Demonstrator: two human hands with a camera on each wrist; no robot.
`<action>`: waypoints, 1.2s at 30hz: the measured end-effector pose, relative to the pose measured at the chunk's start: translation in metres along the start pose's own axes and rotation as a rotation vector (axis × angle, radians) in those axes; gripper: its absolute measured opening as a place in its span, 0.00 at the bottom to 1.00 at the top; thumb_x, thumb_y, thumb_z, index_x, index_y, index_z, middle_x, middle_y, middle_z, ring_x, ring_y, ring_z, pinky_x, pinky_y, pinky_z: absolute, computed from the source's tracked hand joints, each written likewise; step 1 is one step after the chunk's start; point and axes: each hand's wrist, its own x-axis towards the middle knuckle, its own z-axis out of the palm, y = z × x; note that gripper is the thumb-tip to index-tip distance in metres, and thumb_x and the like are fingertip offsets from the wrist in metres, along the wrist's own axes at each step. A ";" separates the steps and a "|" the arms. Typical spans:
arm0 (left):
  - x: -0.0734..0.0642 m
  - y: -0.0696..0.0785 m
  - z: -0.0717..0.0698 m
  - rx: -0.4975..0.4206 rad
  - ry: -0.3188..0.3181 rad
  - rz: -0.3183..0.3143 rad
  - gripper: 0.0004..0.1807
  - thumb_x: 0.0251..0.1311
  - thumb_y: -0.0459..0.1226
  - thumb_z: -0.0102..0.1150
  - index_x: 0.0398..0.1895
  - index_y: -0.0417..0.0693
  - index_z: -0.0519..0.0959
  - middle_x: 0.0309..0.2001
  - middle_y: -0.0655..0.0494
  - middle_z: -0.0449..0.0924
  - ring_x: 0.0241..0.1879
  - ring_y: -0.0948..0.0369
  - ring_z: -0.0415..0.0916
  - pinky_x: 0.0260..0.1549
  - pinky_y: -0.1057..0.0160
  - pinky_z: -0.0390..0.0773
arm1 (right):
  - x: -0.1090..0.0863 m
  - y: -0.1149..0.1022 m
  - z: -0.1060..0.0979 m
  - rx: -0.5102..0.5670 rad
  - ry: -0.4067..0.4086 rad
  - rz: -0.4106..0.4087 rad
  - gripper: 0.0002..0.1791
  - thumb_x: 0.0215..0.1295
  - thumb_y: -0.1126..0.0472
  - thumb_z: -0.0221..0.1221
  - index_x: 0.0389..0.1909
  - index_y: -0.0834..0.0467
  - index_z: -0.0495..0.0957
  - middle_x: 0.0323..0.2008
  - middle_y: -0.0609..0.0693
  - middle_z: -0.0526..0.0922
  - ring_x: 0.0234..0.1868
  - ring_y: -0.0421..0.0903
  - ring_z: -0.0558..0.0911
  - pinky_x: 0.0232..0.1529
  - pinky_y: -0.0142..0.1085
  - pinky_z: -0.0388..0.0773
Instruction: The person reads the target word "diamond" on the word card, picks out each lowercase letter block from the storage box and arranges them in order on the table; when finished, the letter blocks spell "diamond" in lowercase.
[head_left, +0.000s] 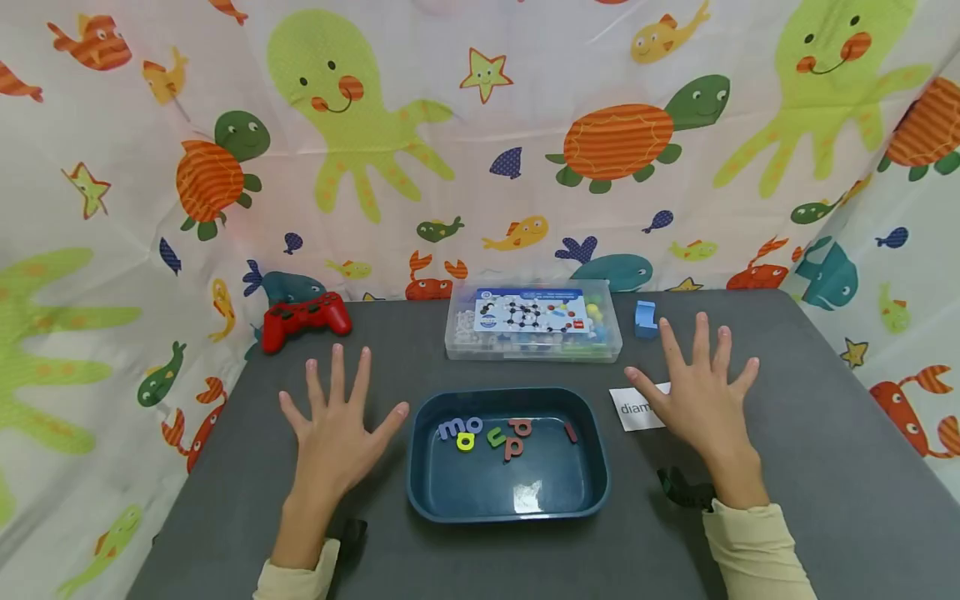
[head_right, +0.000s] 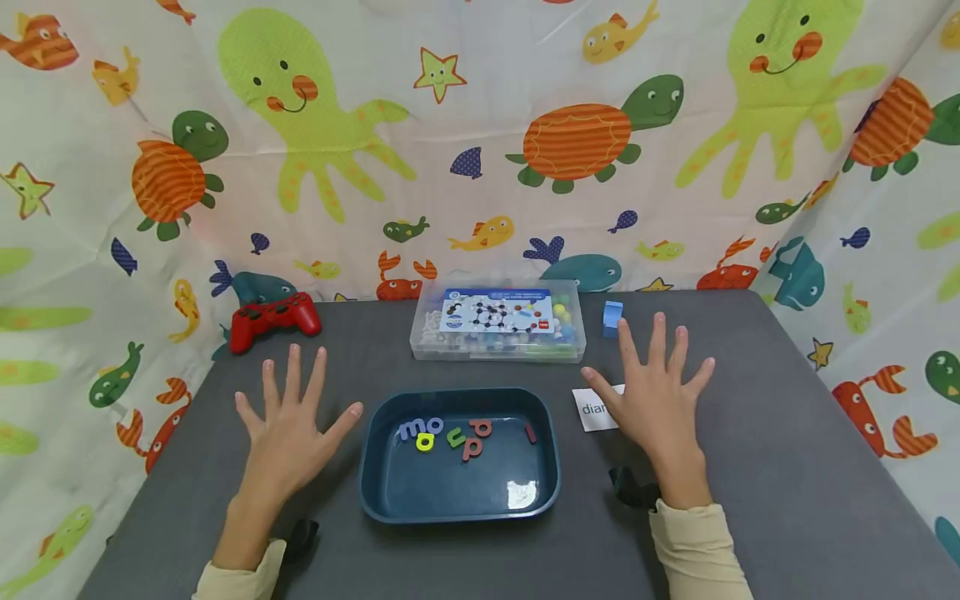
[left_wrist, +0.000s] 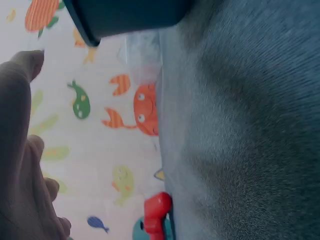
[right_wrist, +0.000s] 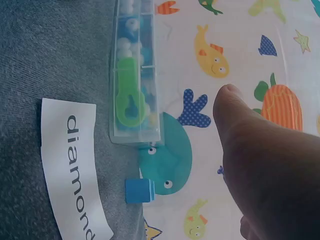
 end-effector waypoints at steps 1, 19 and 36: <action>-0.003 0.002 -0.001 -0.008 0.001 0.013 0.57 0.69 0.73 0.49 0.90 0.58 0.42 0.87 0.45 0.27 0.82 0.33 0.21 0.66 0.19 0.19 | 0.000 0.001 -0.001 0.005 -0.001 0.001 0.55 0.73 0.28 0.55 0.88 0.54 0.46 0.84 0.72 0.32 0.81 0.77 0.31 0.65 0.82 0.20; -0.044 0.035 0.009 -0.115 -0.244 0.280 0.71 0.52 0.75 0.66 0.90 0.58 0.39 0.88 0.53 0.27 0.85 0.40 0.26 0.70 0.20 0.28 | 0.002 0.001 -0.015 0.064 -0.038 0.016 0.56 0.74 0.29 0.54 0.88 0.56 0.42 0.84 0.71 0.28 0.81 0.77 0.29 0.65 0.83 0.21; -0.034 0.038 0.025 -0.141 -0.306 0.243 0.76 0.50 0.79 0.64 0.89 0.45 0.42 0.88 0.52 0.30 0.85 0.44 0.28 0.73 0.23 0.31 | 0.011 -0.041 -0.046 0.568 0.068 -0.153 0.49 0.79 0.45 0.60 0.89 0.46 0.41 0.87 0.52 0.32 0.84 0.68 0.41 0.67 0.83 0.41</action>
